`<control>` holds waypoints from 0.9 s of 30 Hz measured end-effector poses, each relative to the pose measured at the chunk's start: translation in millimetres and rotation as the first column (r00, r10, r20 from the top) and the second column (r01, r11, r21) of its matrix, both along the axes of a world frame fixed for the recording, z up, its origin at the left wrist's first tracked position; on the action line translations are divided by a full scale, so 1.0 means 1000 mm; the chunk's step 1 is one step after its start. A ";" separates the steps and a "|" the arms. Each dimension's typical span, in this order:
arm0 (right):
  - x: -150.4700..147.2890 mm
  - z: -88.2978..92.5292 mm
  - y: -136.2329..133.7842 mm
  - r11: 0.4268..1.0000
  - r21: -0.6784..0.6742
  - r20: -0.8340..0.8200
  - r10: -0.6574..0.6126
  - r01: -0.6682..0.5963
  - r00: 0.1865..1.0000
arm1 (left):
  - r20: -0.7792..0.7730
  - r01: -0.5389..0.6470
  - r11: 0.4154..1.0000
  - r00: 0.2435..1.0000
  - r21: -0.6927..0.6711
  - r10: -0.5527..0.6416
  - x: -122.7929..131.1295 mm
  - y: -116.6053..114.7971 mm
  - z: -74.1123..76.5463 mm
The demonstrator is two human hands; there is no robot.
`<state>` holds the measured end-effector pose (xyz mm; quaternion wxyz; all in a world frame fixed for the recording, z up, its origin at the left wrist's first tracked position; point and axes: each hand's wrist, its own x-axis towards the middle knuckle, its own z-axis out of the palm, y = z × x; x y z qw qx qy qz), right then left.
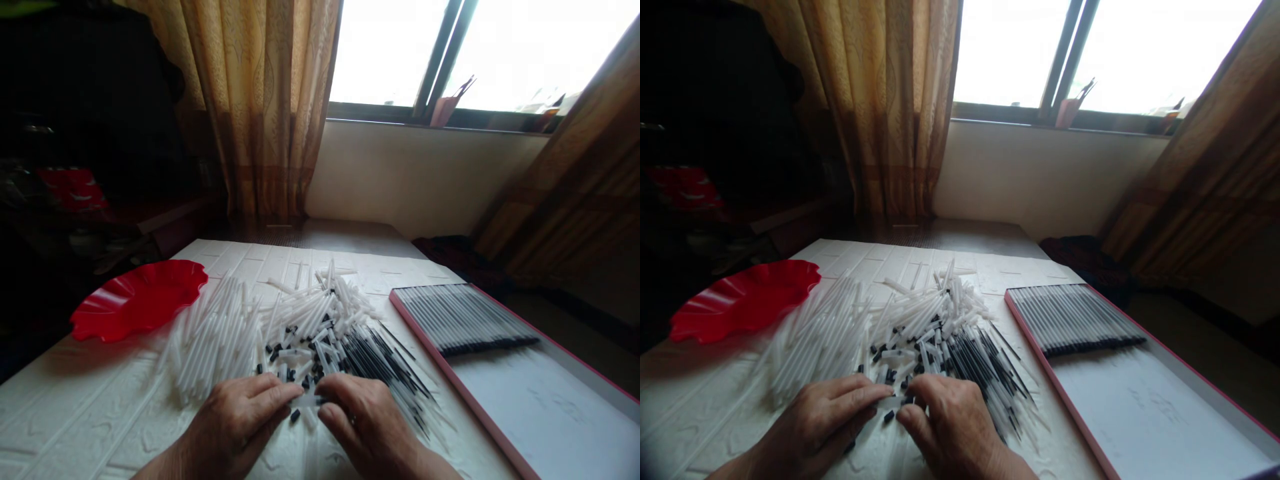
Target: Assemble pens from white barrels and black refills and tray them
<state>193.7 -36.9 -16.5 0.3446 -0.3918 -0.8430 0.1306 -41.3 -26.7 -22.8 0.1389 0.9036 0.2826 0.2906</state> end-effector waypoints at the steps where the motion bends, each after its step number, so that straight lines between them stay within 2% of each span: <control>1: 0.000 0.001 0.000 1.000 -0.011 -0.025 0.007 -0.007 1.000 | 0.008 -0.008 1.000 1.000 -0.001 0.008 0.000 0.000 0.001; 6: 0.002 0.000 0.000 0.998 0.060 -0.069 0.024 -0.020 0.997 | 0.012 -0.025 1.000 1.000 0.017 0.025 0.000 0.002 0.004; 10: 0.002 -0.001 0.000 0.995 0.098 -0.034 -0.006 0.010 0.999 | -0.006 -0.013 1.000 1.000 -0.001 0.013 0.000 0.001 0.003; 17: 0.000 -0.003 0.001 0.996 0.087 0.048 -0.040 0.035 0.998 | -0.017 0.008 0.999 1.000 0.033 -0.007 0.001 -0.001 0.000; 24: 0.003 0.001 -0.001 0.999 0.034 -0.059 0.031 -0.029 0.998 | 0.026 -0.009 0.999 1.000 0.040 0.008 0.000 0.001 0.004; 27: 0.003 0.002 -0.001 0.994 0.093 -0.063 0.057 -0.051 0.996 | 0.030 -0.017 0.998 0.999 0.059 0.015 0.000 0.002 0.004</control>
